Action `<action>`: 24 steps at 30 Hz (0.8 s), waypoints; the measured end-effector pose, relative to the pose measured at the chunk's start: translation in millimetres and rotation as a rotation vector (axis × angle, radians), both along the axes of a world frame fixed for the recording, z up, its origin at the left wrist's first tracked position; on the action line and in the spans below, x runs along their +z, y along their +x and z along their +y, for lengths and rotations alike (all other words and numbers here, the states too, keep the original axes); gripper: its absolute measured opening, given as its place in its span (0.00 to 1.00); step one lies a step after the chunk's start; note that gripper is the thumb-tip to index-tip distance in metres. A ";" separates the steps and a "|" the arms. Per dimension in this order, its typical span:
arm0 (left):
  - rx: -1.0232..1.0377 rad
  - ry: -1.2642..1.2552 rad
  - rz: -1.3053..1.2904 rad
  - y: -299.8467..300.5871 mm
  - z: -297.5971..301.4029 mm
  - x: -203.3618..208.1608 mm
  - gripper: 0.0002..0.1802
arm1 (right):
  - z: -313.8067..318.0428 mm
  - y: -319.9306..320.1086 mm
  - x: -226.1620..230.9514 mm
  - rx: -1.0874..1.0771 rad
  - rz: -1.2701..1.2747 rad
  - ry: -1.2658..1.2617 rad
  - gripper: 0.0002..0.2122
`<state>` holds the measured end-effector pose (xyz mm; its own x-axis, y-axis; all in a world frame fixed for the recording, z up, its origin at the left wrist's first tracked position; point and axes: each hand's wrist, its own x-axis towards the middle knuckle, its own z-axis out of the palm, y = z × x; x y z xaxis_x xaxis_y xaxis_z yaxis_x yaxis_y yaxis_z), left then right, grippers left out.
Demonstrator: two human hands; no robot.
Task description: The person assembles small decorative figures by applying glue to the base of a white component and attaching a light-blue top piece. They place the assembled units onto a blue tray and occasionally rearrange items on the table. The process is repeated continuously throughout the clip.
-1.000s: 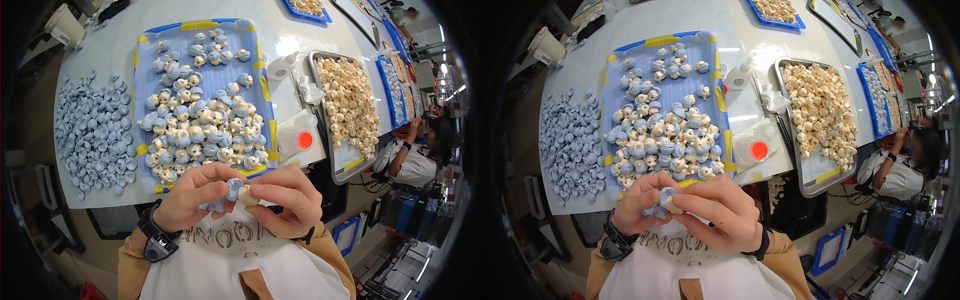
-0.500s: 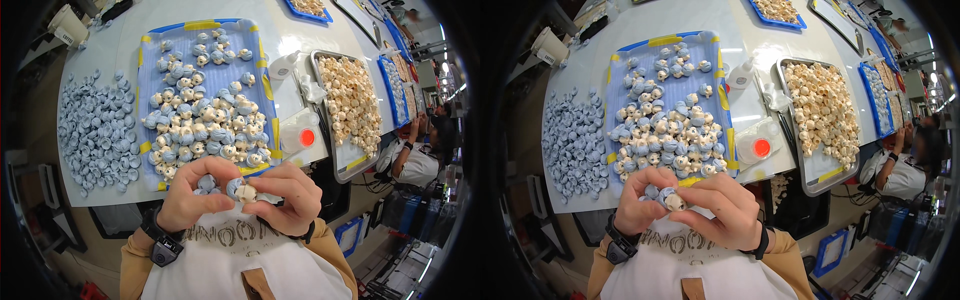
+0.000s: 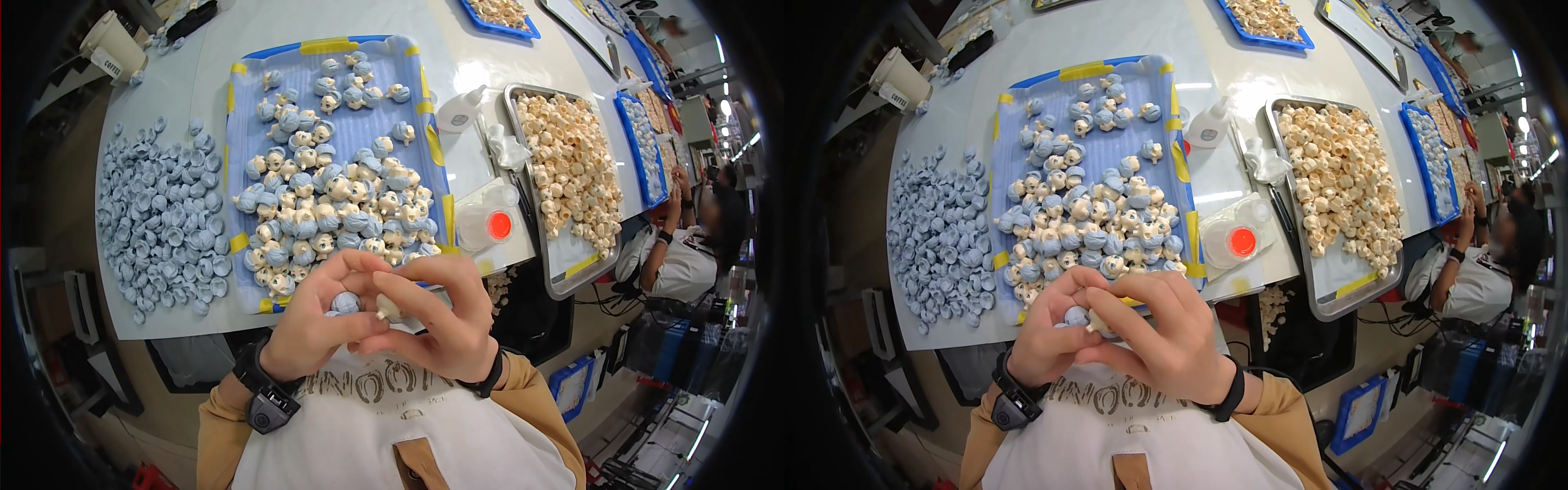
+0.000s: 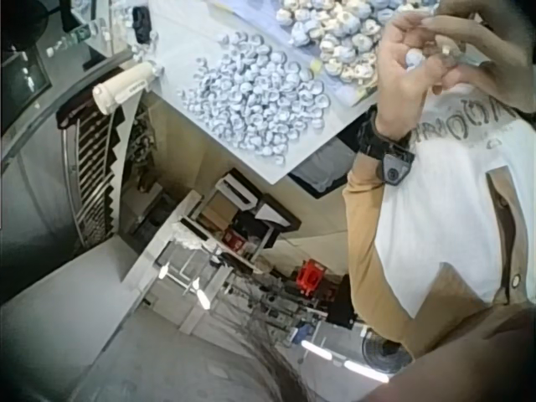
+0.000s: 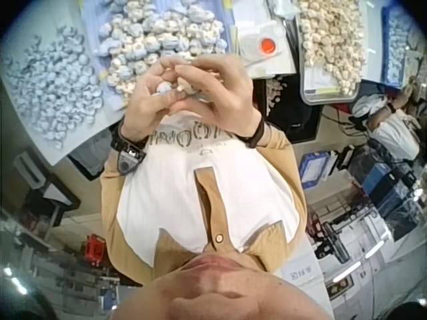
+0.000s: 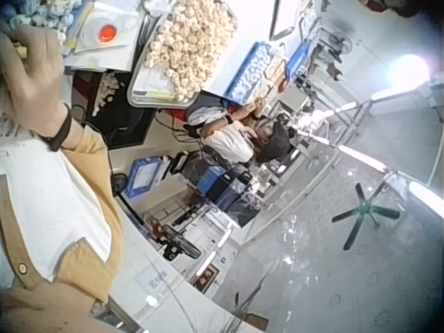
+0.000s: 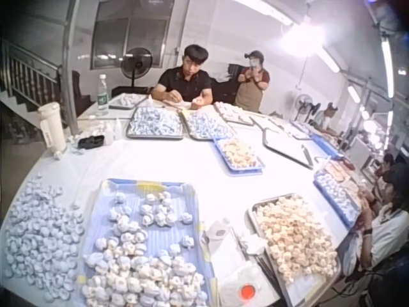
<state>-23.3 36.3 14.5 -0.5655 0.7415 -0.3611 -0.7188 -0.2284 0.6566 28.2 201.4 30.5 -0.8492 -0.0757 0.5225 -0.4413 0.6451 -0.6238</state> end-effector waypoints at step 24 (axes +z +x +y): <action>0.312 0.362 -0.311 -14.6 -55.3 -8.4 0.15 | 90.6 -29.3 53.4 -0.512 -0.143 0.102 0.21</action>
<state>-37.9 -19.1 6.1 -0.6854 0.6636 -0.2998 -0.7280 -0.6320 0.2655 -1.0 292.0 83.9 -0.8530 0.3224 0.4105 0.0304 0.8157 -0.5776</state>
